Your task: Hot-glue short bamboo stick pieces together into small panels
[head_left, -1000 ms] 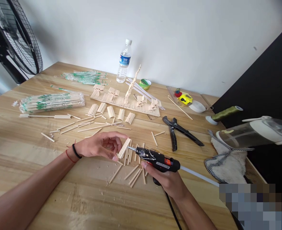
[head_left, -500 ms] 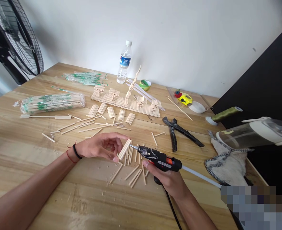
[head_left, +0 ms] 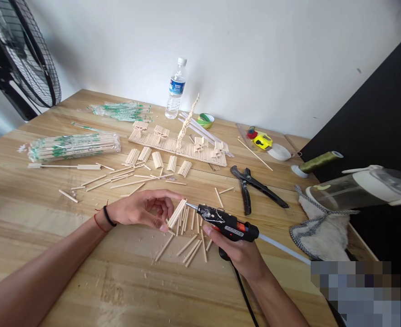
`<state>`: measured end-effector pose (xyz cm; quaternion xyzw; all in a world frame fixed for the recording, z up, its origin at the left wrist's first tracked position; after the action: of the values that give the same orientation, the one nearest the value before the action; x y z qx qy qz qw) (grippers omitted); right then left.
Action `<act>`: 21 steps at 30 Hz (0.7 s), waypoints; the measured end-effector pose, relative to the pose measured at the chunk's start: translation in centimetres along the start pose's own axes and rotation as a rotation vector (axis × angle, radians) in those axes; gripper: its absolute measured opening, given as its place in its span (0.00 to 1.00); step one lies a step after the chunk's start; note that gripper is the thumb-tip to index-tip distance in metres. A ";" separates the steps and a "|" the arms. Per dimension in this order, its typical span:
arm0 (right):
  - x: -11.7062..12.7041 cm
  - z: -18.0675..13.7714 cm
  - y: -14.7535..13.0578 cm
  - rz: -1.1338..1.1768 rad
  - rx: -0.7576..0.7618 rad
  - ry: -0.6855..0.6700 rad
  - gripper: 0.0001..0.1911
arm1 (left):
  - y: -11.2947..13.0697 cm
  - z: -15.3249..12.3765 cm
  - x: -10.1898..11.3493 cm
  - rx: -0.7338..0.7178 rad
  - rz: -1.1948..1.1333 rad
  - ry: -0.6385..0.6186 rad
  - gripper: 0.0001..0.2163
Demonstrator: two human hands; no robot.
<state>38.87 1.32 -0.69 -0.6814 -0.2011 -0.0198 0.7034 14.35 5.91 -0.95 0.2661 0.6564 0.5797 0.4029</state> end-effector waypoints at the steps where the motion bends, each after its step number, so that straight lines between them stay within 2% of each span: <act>1: 0.0 0.0 0.0 0.006 -0.001 0.004 0.13 | 0.0 0.0 0.0 0.000 0.002 0.000 0.32; 12: 0.4 0.1 0.3 -0.017 -0.052 0.091 0.11 | 0.2 0.0 -0.1 0.015 -0.008 0.022 0.31; 16: 2.0 0.5 0.6 -0.110 -0.063 0.243 0.13 | 0.2 0.0 0.0 0.014 -0.011 0.034 0.32; 21: 4.6 1.0 0.1 -0.363 -0.034 0.359 0.16 | -0.1 0.0 0.3 0.003 0.000 0.047 0.31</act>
<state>42.89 3.43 0.64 -0.6315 -0.1916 -0.2700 0.7012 14.24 6.13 -1.06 0.2531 0.6664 0.5848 0.3871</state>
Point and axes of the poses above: each hand's wrist, its own z-axis towards the middle knuckle, its own x-axis out of the back of the hand, y = z × x, the point moved 4 cm from there along z, towards the middle knuckle, and after that the axes turned 7 degrees about -y, right-handed, at the moved point
